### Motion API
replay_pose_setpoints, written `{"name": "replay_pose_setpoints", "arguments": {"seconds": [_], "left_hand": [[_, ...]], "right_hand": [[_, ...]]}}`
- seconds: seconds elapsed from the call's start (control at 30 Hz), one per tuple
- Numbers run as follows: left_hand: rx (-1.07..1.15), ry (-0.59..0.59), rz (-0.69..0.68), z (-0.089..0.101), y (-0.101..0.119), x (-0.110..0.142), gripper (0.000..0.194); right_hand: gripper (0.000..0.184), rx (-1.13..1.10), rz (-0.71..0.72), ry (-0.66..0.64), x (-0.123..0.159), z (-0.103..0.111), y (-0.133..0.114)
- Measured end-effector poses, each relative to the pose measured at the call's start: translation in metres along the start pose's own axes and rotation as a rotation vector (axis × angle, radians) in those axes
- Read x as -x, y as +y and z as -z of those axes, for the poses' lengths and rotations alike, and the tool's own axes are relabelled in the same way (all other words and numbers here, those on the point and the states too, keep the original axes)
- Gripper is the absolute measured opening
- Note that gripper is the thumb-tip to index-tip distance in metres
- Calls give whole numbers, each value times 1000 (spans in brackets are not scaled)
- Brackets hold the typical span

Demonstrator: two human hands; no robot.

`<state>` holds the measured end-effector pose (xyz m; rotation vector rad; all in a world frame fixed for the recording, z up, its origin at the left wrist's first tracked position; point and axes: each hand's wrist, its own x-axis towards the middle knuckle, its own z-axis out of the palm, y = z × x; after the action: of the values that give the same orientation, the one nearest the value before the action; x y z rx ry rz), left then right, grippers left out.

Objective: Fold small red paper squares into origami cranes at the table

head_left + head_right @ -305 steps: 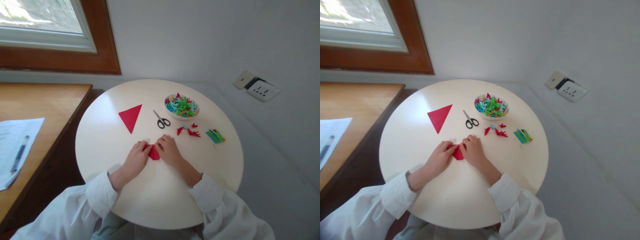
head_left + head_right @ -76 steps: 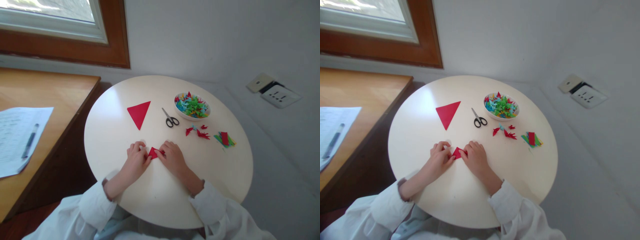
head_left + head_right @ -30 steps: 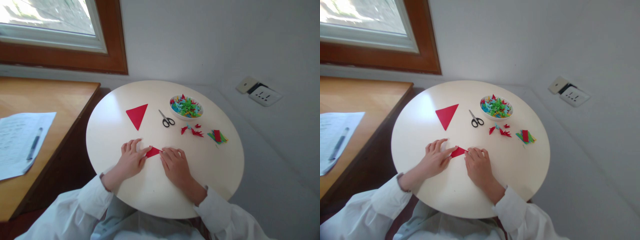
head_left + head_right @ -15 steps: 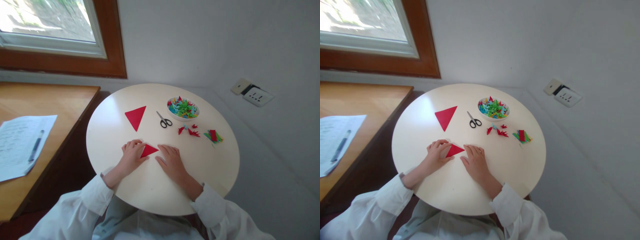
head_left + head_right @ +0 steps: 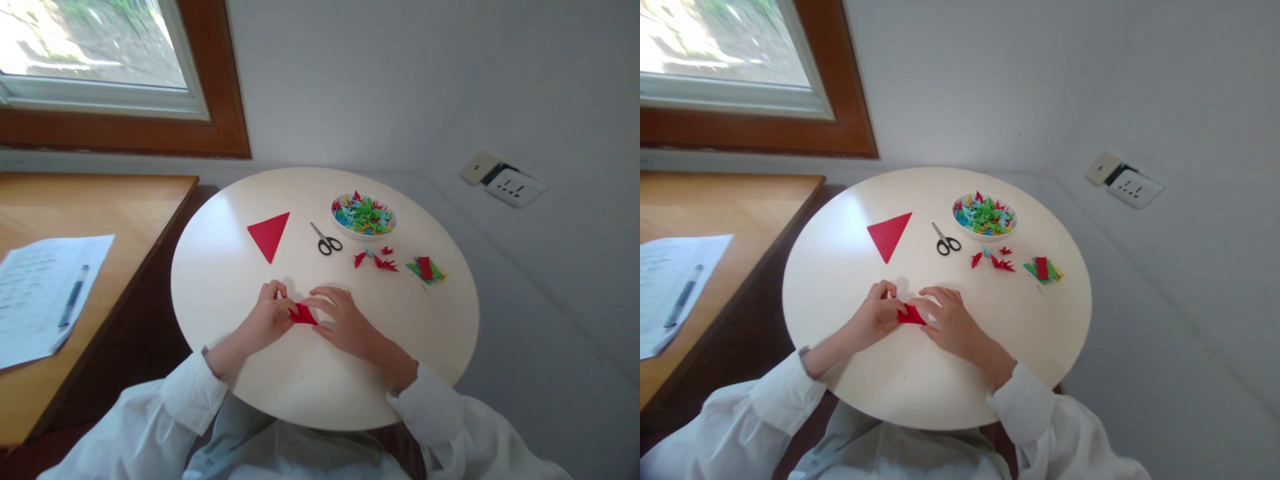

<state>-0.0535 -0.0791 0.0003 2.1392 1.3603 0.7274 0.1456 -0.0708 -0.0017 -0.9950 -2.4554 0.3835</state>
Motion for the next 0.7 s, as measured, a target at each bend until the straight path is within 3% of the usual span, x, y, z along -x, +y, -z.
{"name": "replay_pose_setpoints", "arguments": {"seconds": [0.13,0.3,0.5,0.7], "left_hand": [[131,-65,-61,7,0,-3,18],[281,-77,-95,10,-1,-9,19],[499,-43,-104,8,-8,-30,9],[520,23,-101,24,-8,-71,7]], "right_hand": [[47,32,97,-102,-1,15,-1],[25,-26,107,-65,-4,23,1],[11,-115,91,142,-13,20,13],[2,-274,-127,426,-38,33,35]]}}
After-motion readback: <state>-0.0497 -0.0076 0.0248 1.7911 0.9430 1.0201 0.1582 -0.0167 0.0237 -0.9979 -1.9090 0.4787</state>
